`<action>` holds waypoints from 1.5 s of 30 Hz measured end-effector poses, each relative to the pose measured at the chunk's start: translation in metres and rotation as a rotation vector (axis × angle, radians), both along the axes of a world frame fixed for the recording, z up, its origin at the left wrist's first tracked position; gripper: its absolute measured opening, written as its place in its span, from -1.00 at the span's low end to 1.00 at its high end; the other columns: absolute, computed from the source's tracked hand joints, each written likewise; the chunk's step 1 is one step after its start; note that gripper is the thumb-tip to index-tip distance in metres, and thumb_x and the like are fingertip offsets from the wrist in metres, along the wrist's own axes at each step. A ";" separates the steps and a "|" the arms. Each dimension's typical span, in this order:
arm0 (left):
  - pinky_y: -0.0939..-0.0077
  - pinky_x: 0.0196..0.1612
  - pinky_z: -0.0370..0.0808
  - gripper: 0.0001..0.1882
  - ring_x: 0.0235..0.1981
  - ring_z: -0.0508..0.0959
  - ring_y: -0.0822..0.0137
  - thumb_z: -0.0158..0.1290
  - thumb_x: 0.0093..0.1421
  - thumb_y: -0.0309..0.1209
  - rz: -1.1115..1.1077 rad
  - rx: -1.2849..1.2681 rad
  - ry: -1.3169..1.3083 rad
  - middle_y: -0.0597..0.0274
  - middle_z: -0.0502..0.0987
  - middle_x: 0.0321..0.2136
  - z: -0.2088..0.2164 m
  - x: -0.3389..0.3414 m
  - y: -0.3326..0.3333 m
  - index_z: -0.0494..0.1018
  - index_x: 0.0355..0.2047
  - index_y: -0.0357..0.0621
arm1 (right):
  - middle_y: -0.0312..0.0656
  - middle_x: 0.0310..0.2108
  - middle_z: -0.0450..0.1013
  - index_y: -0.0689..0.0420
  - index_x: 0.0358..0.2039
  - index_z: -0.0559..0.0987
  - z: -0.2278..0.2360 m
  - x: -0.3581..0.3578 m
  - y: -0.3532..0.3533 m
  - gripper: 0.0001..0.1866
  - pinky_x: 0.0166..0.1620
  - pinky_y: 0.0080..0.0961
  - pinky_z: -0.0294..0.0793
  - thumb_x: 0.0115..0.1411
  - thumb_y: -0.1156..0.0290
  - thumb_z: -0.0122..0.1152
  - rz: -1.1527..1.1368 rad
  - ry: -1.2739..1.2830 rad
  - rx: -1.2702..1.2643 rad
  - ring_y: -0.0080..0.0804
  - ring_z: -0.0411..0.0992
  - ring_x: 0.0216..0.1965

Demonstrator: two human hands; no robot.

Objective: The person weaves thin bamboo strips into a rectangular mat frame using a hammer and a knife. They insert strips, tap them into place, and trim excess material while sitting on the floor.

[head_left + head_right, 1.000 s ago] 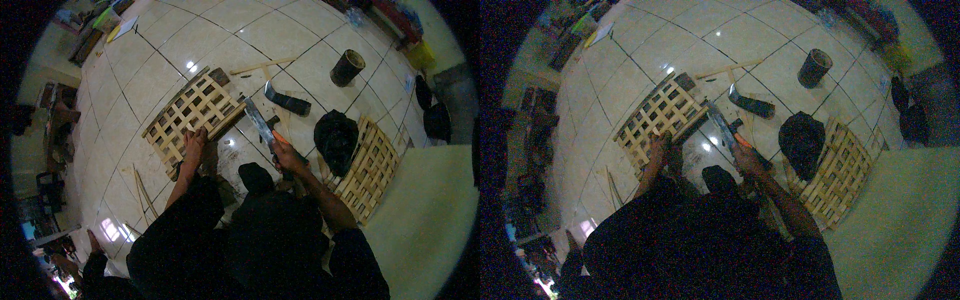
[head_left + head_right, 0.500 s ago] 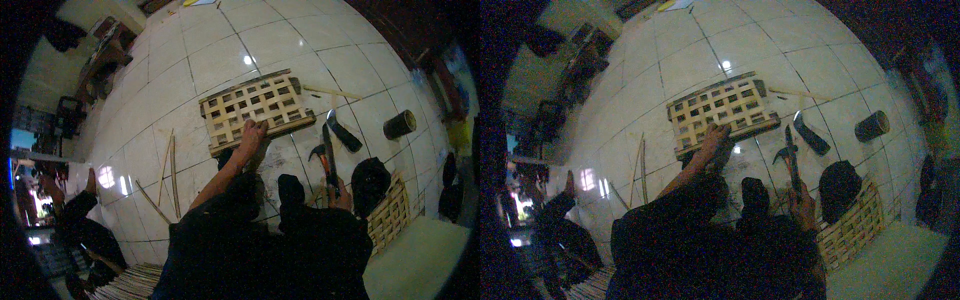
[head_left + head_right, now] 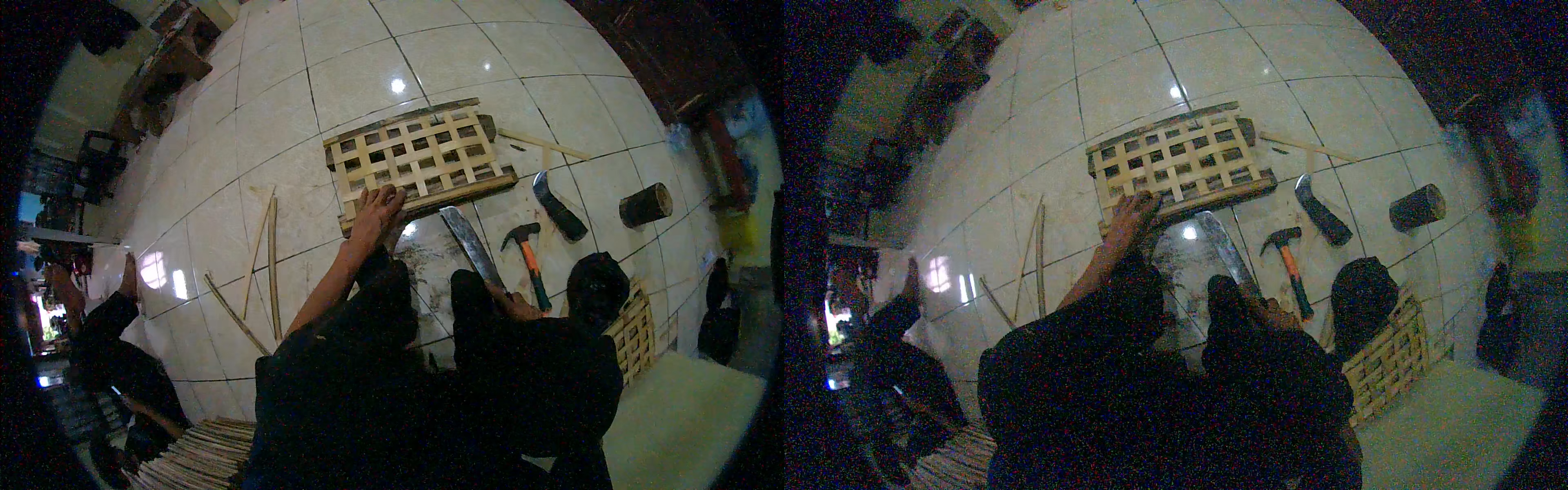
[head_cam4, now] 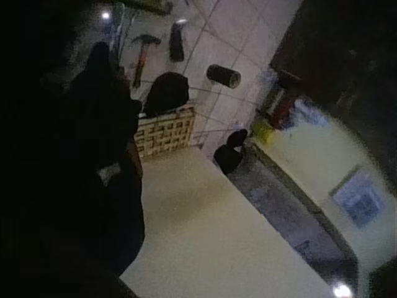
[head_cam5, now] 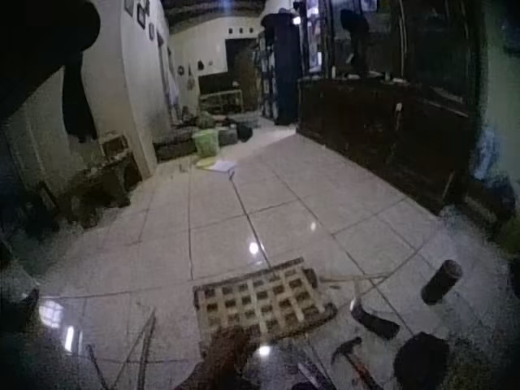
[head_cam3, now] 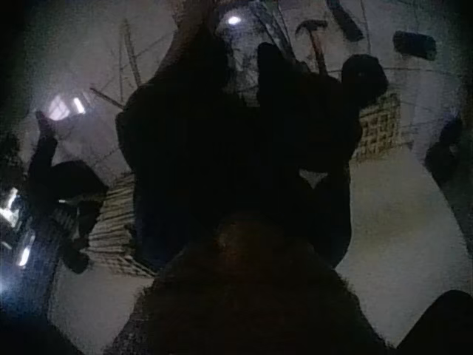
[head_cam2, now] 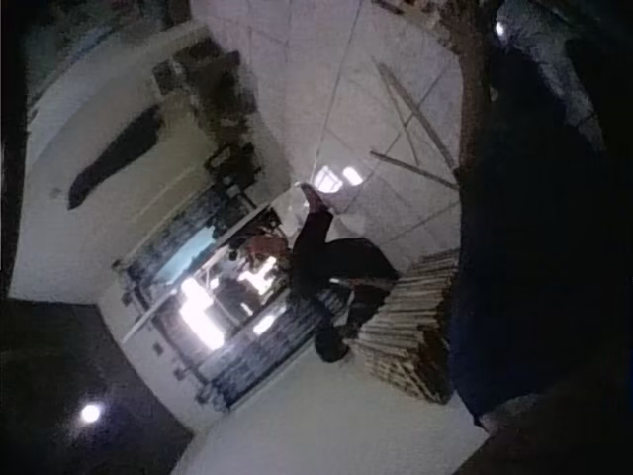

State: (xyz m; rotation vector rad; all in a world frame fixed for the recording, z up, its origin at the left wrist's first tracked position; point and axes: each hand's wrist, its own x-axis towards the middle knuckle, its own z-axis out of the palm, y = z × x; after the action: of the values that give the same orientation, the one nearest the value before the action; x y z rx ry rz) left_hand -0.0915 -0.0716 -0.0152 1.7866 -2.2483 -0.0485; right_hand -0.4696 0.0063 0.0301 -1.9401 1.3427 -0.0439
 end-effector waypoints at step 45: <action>-0.03 0.26 0.11 -0.36 -0.14 0.49 -0.02 0.15 -0.01 -0.46 0.005 0.036 0.275 0.00 0.51 -0.26 -0.029 -0.029 -0.014 0.31 0.15 -0.15 | -0.03 -0.23 0.50 -0.26 0.33 0.09 -0.023 0.040 -0.018 -0.19 -0.23 -0.32 0.49 0.10 0.60 0.07 0.103 0.125 0.017 -0.26 0.48 -0.34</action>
State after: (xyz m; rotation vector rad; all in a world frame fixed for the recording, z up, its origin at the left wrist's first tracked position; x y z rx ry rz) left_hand -0.1208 -0.0860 -0.0442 1.6871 -2.0599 -0.3156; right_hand -0.4299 -0.0115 0.0075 -2.0235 1.3159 0.1405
